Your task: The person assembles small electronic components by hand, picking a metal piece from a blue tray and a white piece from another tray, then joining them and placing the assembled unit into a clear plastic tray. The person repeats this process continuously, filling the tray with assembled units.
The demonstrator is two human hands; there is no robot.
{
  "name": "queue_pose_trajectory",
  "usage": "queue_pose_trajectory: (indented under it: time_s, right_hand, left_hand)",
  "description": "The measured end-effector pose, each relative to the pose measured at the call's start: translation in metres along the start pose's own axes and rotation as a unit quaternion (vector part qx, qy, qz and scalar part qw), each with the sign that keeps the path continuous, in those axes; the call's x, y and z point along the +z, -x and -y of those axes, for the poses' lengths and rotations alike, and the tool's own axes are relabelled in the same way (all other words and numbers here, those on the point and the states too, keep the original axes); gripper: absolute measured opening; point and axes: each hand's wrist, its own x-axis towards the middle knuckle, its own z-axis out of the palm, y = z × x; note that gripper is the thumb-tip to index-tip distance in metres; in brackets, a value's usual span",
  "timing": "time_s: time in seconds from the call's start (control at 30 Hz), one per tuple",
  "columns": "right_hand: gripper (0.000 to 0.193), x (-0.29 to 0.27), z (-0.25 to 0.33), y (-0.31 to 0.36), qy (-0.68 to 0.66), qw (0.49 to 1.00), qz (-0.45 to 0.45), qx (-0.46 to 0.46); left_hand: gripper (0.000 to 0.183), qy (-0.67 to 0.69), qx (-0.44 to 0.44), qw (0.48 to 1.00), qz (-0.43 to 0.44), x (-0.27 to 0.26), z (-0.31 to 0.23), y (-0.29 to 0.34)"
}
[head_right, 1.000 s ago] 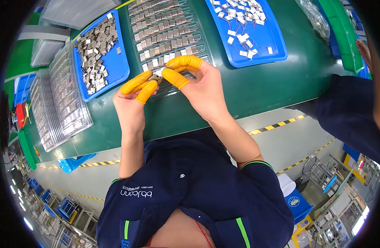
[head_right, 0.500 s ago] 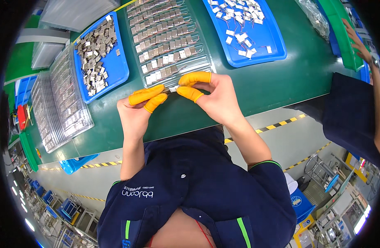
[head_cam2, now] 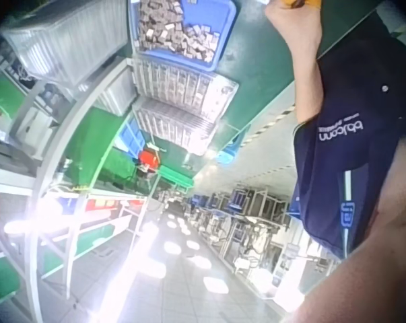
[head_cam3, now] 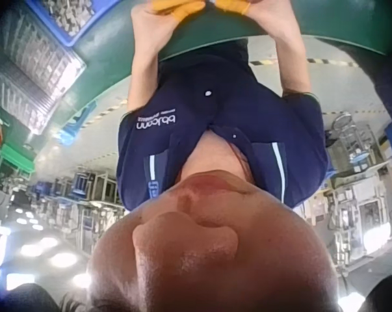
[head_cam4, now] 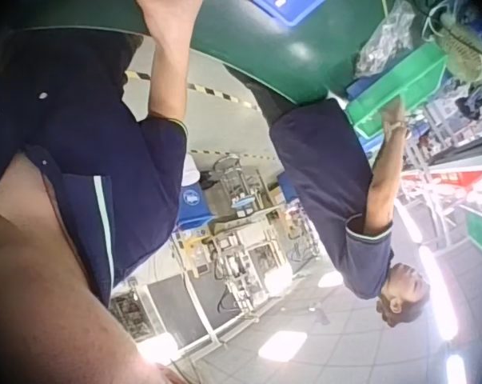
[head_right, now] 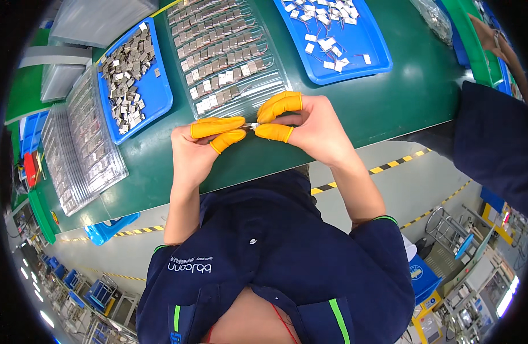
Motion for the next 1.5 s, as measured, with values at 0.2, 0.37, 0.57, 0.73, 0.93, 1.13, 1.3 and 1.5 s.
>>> queue_pose_trajectory:
  time_s: [0.2,0.37,0.57,0.73,0.93,1.13,1.3,1.5]
  right_hand:
    - [0.028,-0.006,-0.006,-0.003,-0.087,0.987,0.091,0.097]
    - [0.020,0.000,-0.006,-0.003,-0.088,0.992,0.057,0.077]
    - [0.014,0.014,-0.008,-0.011,0.073,0.991,-0.049,-0.100]
    - [0.019,-0.001,-0.015,-0.034,0.408,0.811,-0.187,-0.376]
    - [0.017,0.001,-0.027,-0.050,0.524,0.708,-0.147,-0.450]
    - [0.018,0.002,-0.028,-0.053,0.541,0.713,-0.127,-0.427]
    - [0.018,-0.001,-0.028,-0.055,0.530,0.753,-0.094,-0.379]
    - [0.015,-0.012,-0.008,-0.049,0.485,0.788,-0.098,-0.366]
  left_hand:
    - [0.022,0.113,-0.076,0.987,0.086,-0.007,-0.005,-0.001]
    - [0.022,0.096,-0.073,0.991,0.053,-0.003,-0.001,0.001]
    - [0.031,0.054,0.037,0.996,-0.062,0.007,0.013,0.003]
    - [0.041,-0.453,0.206,0.859,-0.120,0.013,0.008,0.008]
    - [0.044,-0.561,0.198,0.802,-0.047,0.017,0.024,0.003]
    - [0.042,-0.568,0.201,0.797,-0.045,0.019,0.036,0.005]
    - [0.043,-0.554,0.203,0.806,-0.044,0.019,0.036,0.004]
    - [0.050,-0.508,0.219,0.830,-0.066,0.016,0.033,0.005]
